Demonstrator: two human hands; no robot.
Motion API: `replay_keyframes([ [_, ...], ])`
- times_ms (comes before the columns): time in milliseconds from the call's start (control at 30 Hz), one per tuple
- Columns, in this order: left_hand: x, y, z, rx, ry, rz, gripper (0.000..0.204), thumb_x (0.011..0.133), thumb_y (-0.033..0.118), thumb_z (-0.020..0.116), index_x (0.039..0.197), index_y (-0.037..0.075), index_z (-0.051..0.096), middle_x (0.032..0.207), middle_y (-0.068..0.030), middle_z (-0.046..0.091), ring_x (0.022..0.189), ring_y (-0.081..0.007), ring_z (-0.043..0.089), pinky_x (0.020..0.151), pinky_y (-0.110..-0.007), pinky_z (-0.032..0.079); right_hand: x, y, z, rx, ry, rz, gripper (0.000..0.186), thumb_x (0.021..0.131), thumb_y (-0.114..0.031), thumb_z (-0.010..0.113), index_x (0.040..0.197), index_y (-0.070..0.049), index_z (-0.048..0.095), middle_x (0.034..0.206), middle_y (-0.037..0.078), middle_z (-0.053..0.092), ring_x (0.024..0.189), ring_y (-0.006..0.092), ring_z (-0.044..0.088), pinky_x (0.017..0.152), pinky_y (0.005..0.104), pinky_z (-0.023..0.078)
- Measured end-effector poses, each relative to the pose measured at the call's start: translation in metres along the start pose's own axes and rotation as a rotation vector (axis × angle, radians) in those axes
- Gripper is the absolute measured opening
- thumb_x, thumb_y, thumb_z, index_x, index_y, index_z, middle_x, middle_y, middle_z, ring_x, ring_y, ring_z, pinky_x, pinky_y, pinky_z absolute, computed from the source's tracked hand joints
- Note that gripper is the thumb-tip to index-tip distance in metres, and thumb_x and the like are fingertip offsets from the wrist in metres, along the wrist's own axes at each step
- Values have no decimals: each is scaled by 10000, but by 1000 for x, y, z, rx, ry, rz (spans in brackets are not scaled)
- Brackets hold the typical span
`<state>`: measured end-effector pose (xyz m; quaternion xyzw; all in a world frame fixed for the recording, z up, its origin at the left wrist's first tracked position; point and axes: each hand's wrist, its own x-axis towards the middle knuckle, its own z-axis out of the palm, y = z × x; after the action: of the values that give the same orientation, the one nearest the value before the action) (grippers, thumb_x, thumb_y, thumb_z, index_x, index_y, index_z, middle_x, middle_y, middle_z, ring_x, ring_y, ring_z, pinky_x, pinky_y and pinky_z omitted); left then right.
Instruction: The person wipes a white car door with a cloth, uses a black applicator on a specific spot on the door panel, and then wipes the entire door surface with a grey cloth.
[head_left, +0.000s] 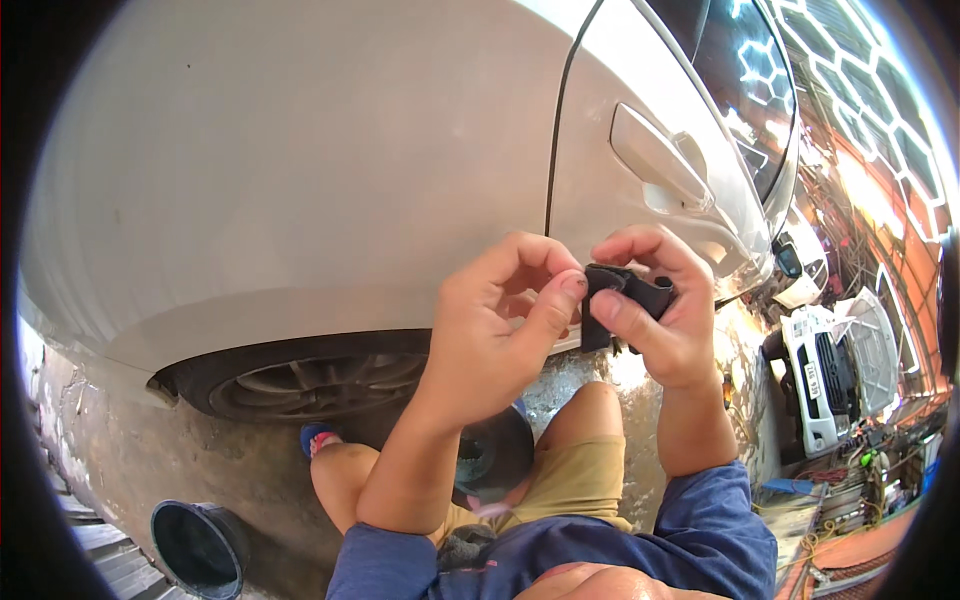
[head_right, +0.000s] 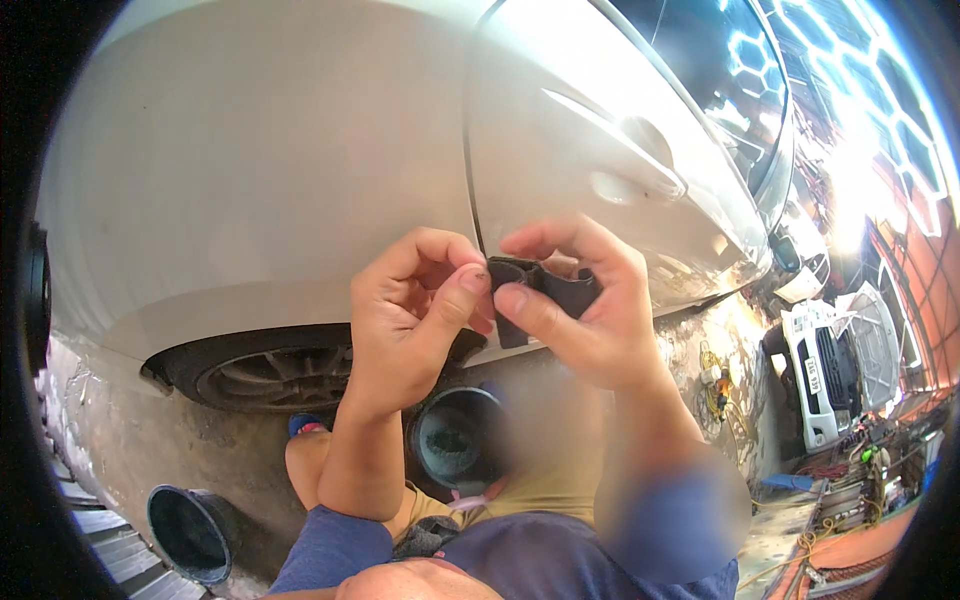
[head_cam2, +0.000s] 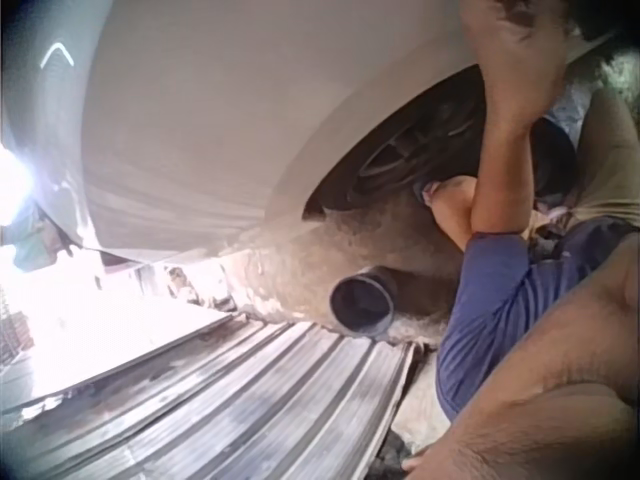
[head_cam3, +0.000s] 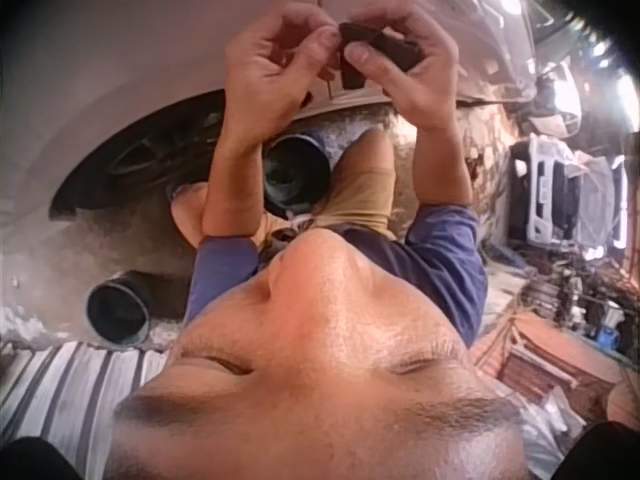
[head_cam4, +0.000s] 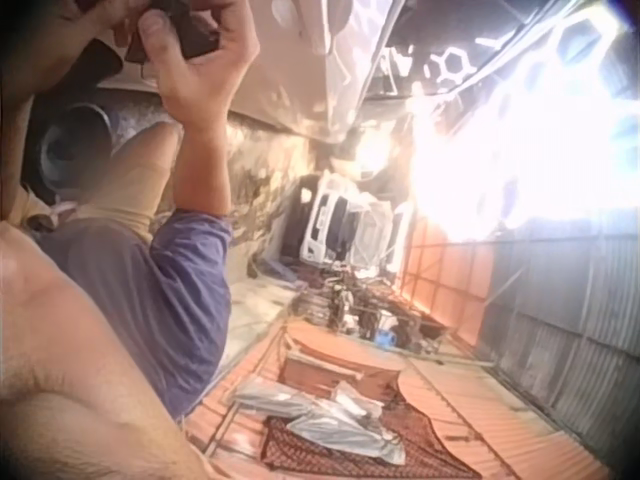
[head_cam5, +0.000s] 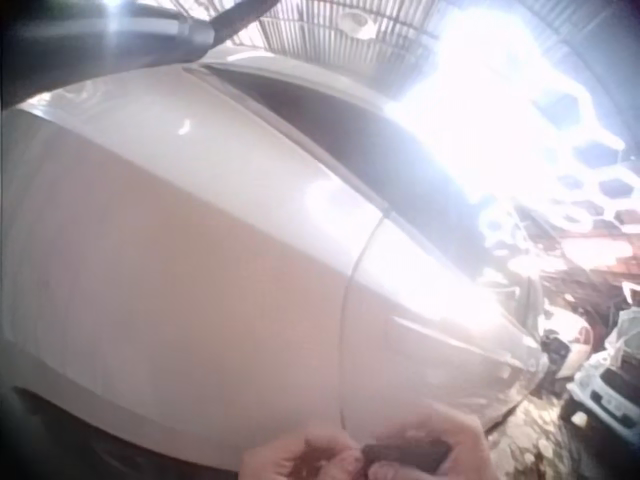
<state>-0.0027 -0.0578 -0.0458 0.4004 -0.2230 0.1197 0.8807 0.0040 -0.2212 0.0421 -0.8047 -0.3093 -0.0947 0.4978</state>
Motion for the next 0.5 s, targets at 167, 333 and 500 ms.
replay_keyframes([
  [167, -3, 3, 2, 87, -5, -24, 81, 996, 42, 659, 1053, -15, 649, 893, -8, 661, 750, -29, 558, 636, -203, 484, -8, 3, -4, 46, -21, 132, 288, 847, -46, 827, 1074, 14, 660, 941, 55, 722, 881, 103, 678, 781, 264, 541],
  [333, -4, 3, 2, 177, 16, 9, 58, 978, 29, 677, 1021, -10, 666, 872, -11, 678, 756, -47, 614, 646, -229, 517, -9, 5, -10, 127, -28, 128, 301, 834, -59, 848, 1064, 2, 664, 947, 44, 714, 870, 102, 666, 793, 248, 527],
  [500, 1, -10, 5, 447, 130, 328, 58, 951, 21, 706, 1003, 2, 689, 889, -41, 722, 767, -107, 684, 671, -274, 566, -12, 8, -1, 206, -8, 158, 283, 839, -62, 845, 1050, -3, 665, 942, 32, 703, 884, 97, 661, 792, 248, 525],
])
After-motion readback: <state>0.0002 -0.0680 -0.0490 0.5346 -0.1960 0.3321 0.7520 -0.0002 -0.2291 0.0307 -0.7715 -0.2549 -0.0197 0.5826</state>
